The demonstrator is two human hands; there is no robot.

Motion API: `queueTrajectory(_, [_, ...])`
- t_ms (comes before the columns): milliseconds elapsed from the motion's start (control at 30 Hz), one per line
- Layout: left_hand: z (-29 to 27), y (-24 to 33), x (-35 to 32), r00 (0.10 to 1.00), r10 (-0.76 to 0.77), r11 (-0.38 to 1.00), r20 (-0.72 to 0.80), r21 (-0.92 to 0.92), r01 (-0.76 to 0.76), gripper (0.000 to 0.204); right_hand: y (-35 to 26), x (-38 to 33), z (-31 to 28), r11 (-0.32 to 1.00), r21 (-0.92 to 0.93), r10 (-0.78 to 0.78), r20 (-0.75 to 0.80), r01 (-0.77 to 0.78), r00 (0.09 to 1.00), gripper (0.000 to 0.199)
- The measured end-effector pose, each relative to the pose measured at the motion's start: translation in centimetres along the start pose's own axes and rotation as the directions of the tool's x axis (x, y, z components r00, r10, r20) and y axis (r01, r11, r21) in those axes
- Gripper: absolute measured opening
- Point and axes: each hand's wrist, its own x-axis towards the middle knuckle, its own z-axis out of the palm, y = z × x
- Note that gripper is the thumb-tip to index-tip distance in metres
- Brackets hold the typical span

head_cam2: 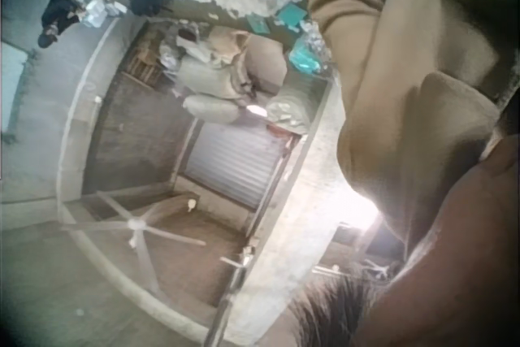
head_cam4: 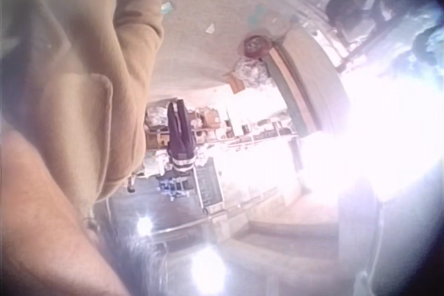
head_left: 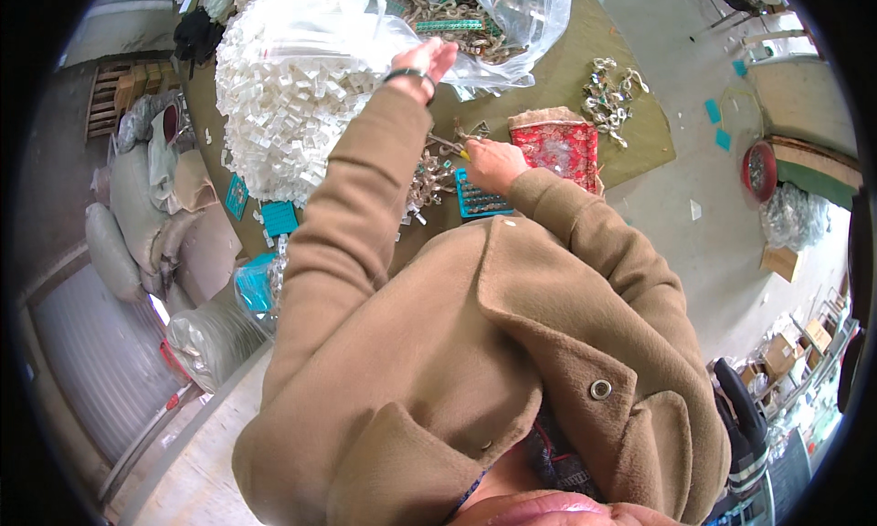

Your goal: The person handles small white plastic pieces and turquoise plastic trays on a work table, then uses pliers to cut metal clips from a plastic bag. The person places the cut clips on the table and continues cutting additional clips.

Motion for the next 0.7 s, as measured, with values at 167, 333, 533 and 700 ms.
queueTrajectory(167, [2.5,-1.3,9.0,0.959,0.022,0.966,-0.283,-0.241,-0.094,0.017,1.2,-1.2,0.4,0.993,0.094,-0.056,-0.131,0.068,0.990,0.025])
queueTrajectory(333, [0.7,-1.6,12.9,0.911,-0.081,0.980,-0.405,-0.197,0.000,0.016,2.6,-1.6,0.5,0.977,0.188,-0.069,-0.166,0.100,0.984,0.023])
queueTrajectory(533, [2.5,1.1,11.5,0.894,-0.185,0.971,-0.408,-0.215,0.103,0.020,3.0,-1.3,0.9,0.974,0.204,-0.063,-0.155,0.094,0.986,0.020])
queueTrajectory(700, [4.2,1.6,6.5,0.864,0.354,0.935,-0.359,0.135,-0.328,0.017,2.4,-1.7,0.7,0.978,0.187,-0.065,-0.145,0.092,0.987,0.018])
